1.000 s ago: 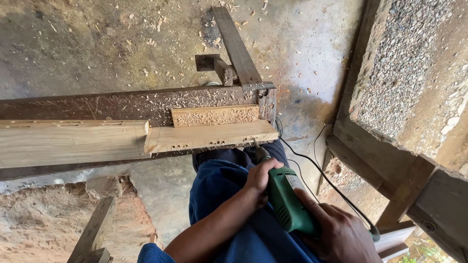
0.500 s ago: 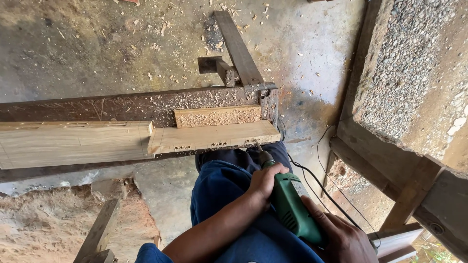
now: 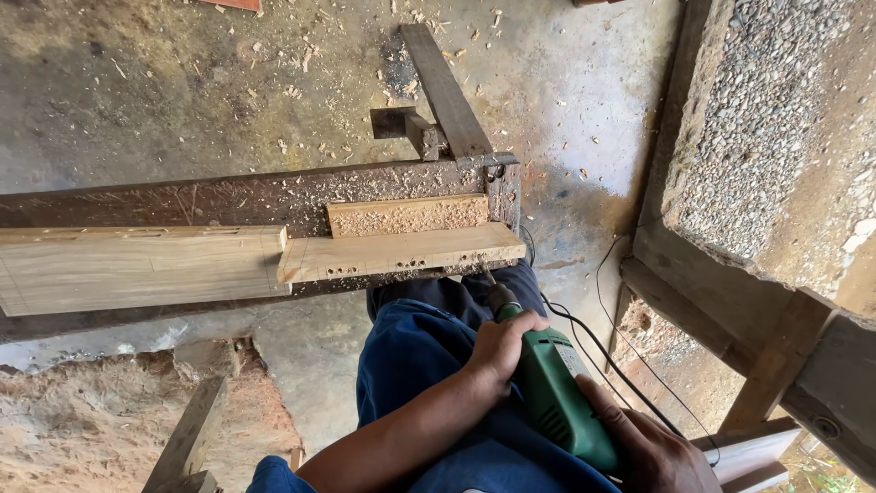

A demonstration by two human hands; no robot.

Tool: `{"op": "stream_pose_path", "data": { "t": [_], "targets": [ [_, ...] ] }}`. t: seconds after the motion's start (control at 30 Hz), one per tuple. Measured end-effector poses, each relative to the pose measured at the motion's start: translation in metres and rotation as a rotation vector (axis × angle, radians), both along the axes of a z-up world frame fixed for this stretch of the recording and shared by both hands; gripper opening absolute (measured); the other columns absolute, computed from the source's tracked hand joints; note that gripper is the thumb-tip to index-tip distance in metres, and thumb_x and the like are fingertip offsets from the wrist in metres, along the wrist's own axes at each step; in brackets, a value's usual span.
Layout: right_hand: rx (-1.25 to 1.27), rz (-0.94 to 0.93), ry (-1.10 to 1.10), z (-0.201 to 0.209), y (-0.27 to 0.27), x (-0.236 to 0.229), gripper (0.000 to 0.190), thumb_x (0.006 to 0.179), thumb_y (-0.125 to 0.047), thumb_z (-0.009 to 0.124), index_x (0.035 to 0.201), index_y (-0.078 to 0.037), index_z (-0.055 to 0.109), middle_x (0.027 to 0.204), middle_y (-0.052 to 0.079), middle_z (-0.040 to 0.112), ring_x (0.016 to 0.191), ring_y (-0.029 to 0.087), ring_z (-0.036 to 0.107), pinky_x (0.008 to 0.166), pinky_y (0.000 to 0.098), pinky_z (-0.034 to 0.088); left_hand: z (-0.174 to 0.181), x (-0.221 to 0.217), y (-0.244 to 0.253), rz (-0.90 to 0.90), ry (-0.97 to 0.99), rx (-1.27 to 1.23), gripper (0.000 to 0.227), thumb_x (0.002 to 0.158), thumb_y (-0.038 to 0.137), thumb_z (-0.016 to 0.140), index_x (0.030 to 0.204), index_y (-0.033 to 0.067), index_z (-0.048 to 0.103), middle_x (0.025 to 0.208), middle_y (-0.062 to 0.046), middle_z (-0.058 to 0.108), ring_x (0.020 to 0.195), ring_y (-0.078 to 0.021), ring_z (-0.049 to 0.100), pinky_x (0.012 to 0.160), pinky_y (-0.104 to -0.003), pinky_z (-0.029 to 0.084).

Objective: The person sits on the floor, picks up a chisel and mallet, then uses a corded electric drill to bore a row of holes along the edge of a marked wooden board resting on a low bench and their lap, brushing away shavings between holes.

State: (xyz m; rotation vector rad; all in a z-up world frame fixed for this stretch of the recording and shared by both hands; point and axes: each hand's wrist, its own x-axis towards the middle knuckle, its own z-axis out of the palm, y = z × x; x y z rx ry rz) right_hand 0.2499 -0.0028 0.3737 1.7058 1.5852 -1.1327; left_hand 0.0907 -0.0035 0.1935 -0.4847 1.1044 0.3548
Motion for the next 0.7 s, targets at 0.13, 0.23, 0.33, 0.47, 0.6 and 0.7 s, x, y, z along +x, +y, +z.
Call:
{"op": "stream_pose_path", "data": {
  "t": [0.13, 0.23, 0.33, 0.47, 0.6, 0.7],
  "targets": [
    [-0.012, -0.004, 0.016, 0.003, 0.007, -0.004, 0.084, 0.079, -0.037, 0.070, 0.156, -0.045, 0.040, 0.126, 0.004, 0.074, 0.107, 0.026, 0.076, 0.094, 0.0419, 0.059, 0.001, -0.005, -0.001, 0.006, -0.003, 0.050, 0.043, 0.071, 0.031, 0.078, 0.093, -0.0049, 0.073, 0.083, -0.014, 0.073, 0.070, -0.0251, 0.070, 0.067, -0.036, 0.056],
    [-0.001, 0.010, 0.049, 0.003, 0.011, -0.007, 0.085, 0.077, -0.037, 0.073, 0.156, -0.044, 0.040, 0.124, 0.005, 0.075, 0.105, 0.026, 0.076, 0.093, 0.0424, 0.059, 0.002, -0.009, 0.001, -0.029, 0.014, 0.040, 0.045, 0.071, 0.034, 0.077, 0.094, -0.0036, 0.075, 0.084, -0.014, 0.074, 0.072, -0.0250, 0.070, 0.069, -0.037, 0.056],
    [-0.008, 0.009, 0.045, 0.007, 0.020, -0.017, 0.086, 0.076, -0.034, 0.076, 0.155, -0.045, 0.042, 0.121, 0.004, 0.077, 0.103, 0.026, 0.077, 0.092, 0.0422, 0.060, 0.000, -0.013, 0.002, -0.067, 0.032, 0.028, 0.046, 0.071, 0.037, 0.077, 0.095, -0.0024, 0.076, 0.085, -0.014, 0.074, 0.073, -0.0250, 0.071, 0.068, -0.037, 0.056],
    [-0.010, 0.008, 0.005, 0.009, 0.027, -0.026, 0.088, 0.075, -0.029, 0.081, 0.153, -0.045, 0.045, 0.120, 0.004, 0.077, 0.103, 0.025, 0.077, 0.092, 0.0425, 0.059, -0.004, -0.014, 0.002, -0.162, 0.054, 0.067, 0.052, 0.070, 0.043, 0.076, 0.095, -0.0028, 0.078, 0.085, -0.016, 0.075, 0.071, -0.0260, 0.070, 0.063, -0.036, 0.054],
    [-0.023, -0.001, -0.027, 0.006, 0.016, -0.013, 0.089, 0.073, -0.026, 0.080, 0.153, -0.047, 0.045, 0.122, 0.002, 0.077, 0.104, 0.023, 0.077, 0.093, 0.0411, 0.060, 0.002, -0.019, 0.008, -0.229, 0.048, 0.083, 0.053, 0.070, 0.047, 0.074, 0.094, -0.0005, 0.078, 0.085, -0.017, 0.074, 0.067, -0.0274, 0.068, 0.057, -0.038, 0.050],
    [0.020, 0.016, 0.096, 0.003, 0.001, 0.008, 0.087, 0.078, -0.024, 0.078, 0.158, -0.038, 0.047, 0.123, 0.004, 0.078, 0.111, 0.024, 0.078, 0.096, 0.0411, 0.060, -0.008, -0.014, 0.000, -0.192, 0.030, 0.062, 0.053, 0.068, 0.046, 0.073, 0.098, 0.0019, 0.078, 0.090, -0.017, 0.074, 0.075, -0.0272, 0.069, 0.064, -0.037, 0.052]
  ]
}}
